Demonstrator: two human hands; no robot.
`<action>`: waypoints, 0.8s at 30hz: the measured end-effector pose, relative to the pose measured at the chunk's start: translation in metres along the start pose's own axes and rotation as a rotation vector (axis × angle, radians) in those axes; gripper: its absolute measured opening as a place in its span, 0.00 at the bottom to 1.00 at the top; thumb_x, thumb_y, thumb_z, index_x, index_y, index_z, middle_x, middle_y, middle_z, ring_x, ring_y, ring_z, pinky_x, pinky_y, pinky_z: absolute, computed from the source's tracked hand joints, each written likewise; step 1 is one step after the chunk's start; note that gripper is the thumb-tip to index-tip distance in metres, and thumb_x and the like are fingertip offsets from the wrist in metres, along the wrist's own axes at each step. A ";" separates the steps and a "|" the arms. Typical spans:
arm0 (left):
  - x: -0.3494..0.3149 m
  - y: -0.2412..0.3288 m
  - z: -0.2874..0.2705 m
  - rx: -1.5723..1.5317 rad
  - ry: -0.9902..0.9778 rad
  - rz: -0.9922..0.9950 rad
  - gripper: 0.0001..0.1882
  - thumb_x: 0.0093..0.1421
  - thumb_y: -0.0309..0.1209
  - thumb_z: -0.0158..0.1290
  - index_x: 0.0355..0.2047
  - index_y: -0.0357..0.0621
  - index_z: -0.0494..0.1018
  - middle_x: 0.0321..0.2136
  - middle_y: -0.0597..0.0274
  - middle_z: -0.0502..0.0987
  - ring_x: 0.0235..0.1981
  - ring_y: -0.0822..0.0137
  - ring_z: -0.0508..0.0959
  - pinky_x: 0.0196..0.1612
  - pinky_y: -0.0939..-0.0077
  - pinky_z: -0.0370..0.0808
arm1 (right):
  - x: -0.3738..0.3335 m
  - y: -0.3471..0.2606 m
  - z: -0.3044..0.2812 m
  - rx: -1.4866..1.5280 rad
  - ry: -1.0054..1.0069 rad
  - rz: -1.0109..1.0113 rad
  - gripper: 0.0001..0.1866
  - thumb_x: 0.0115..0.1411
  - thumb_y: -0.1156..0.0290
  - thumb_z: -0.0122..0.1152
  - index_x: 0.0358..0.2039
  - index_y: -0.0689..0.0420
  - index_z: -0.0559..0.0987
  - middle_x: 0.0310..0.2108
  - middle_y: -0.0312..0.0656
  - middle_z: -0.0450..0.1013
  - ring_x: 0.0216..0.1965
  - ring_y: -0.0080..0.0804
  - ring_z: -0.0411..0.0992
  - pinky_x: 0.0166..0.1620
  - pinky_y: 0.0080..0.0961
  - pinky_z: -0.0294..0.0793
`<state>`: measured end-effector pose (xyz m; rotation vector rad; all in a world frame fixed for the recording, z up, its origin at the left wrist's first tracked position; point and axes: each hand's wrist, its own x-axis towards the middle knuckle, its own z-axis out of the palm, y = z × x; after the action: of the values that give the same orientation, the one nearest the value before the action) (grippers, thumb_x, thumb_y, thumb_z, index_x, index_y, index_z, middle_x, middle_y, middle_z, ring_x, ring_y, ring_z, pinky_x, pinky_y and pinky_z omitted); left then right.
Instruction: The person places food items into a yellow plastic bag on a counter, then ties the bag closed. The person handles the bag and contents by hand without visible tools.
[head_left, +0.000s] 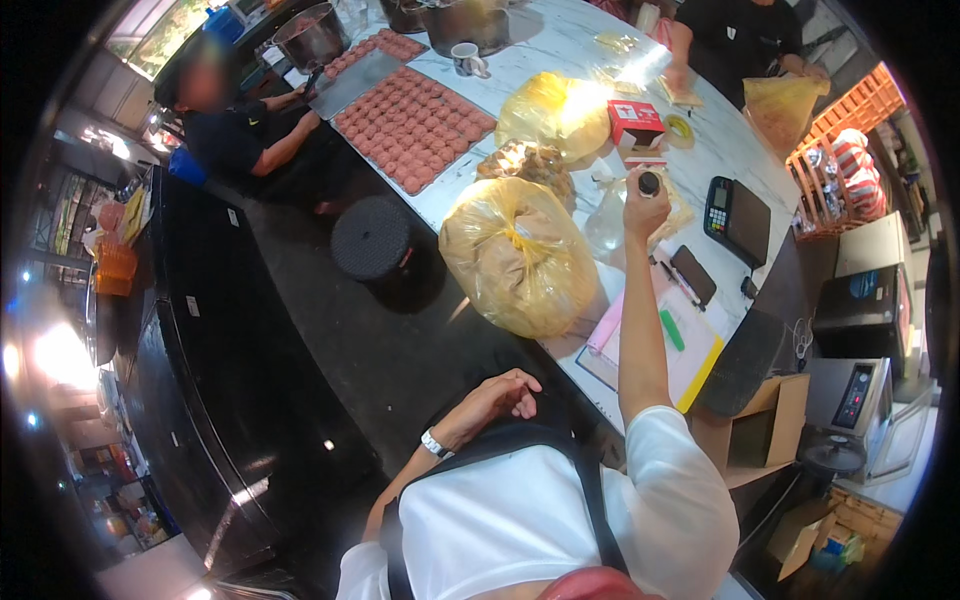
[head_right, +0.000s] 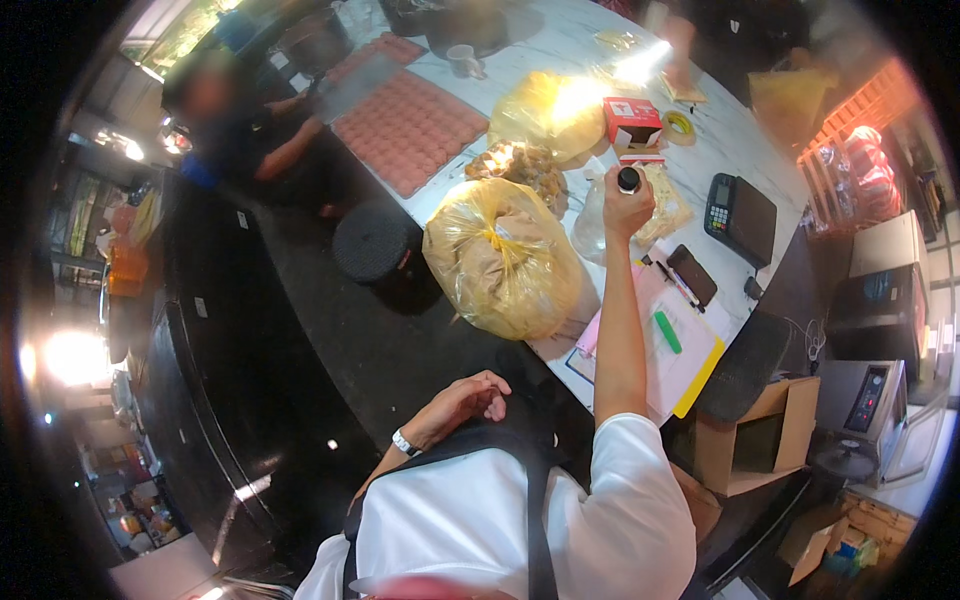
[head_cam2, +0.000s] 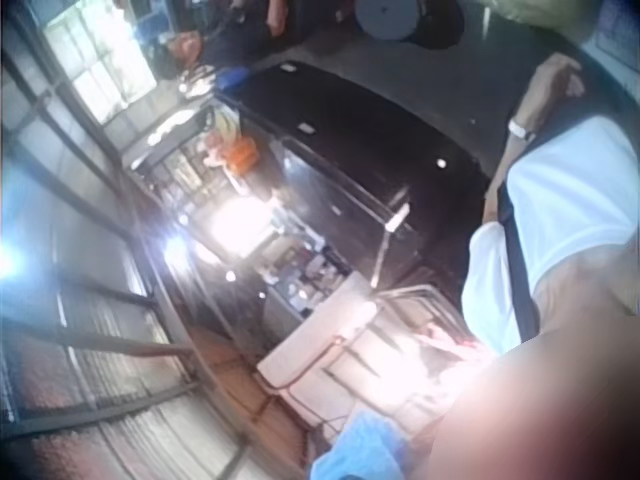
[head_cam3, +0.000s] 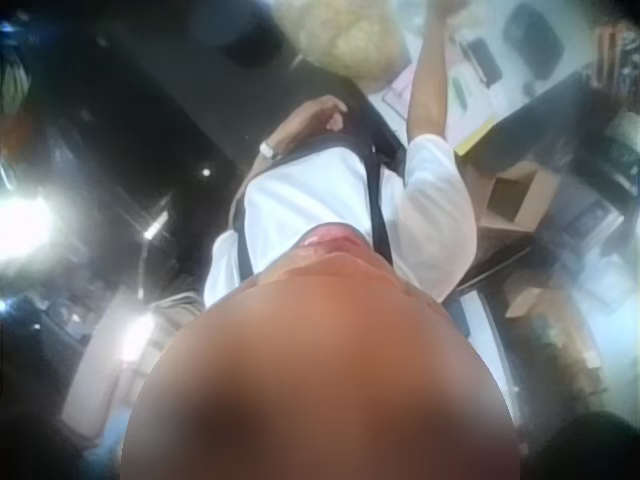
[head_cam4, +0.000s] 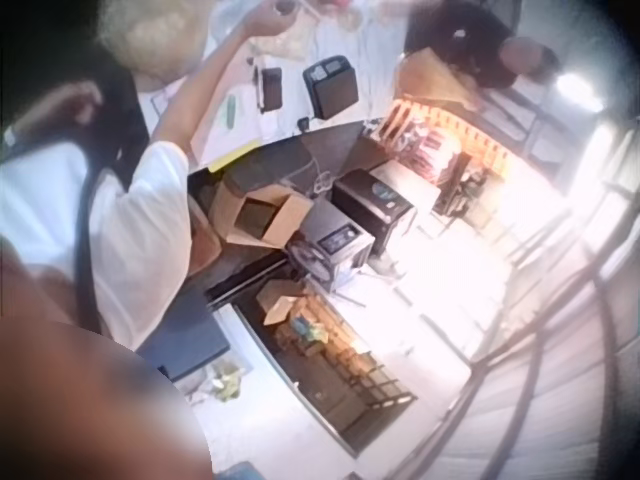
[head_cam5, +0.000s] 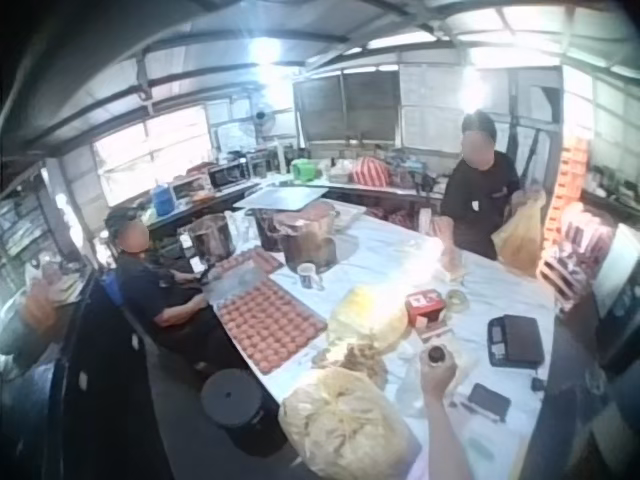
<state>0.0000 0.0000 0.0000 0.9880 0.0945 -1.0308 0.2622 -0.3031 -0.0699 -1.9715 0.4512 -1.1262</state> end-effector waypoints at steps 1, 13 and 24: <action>-0.002 0.000 0.000 -0.003 -0.003 -0.003 0.18 0.70 0.42 0.39 0.45 0.42 0.72 0.31 0.62 0.77 0.34 0.73 0.75 0.44 0.78 0.69 | -0.002 -0.004 -0.001 0.011 0.004 -0.001 0.13 0.51 0.60 0.69 0.27 0.56 0.81 0.26 0.46 0.77 0.30 0.46 0.76 0.36 0.38 0.72; 0.020 0.000 0.007 -0.008 -0.037 -0.046 0.19 0.69 0.43 0.40 0.45 0.42 0.71 0.31 0.61 0.76 0.35 0.72 0.74 0.44 0.77 0.68 | -0.001 0.000 0.000 -0.004 0.048 -0.011 0.13 0.49 0.61 0.70 0.27 0.57 0.80 0.24 0.45 0.75 0.29 0.46 0.75 0.34 0.38 0.72; 0.036 0.008 0.021 0.003 -0.042 -0.095 0.18 0.69 0.43 0.40 0.44 0.42 0.71 0.30 0.62 0.76 0.35 0.72 0.74 0.43 0.77 0.68 | 0.000 -0.005 -0.003 0.031 0.033 -0.032 0.12 0.48 0.62 0.70 0.27 0.57 0.80 0.23 0.43 0.75 0.27 0.43 0.74 0.33 0.36 0.72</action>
<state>0.0184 -0.0384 -0.0003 0.9708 0.1059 -1.1384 0.2590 -0.3011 -0.0651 -1.9417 0.4186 -1.1809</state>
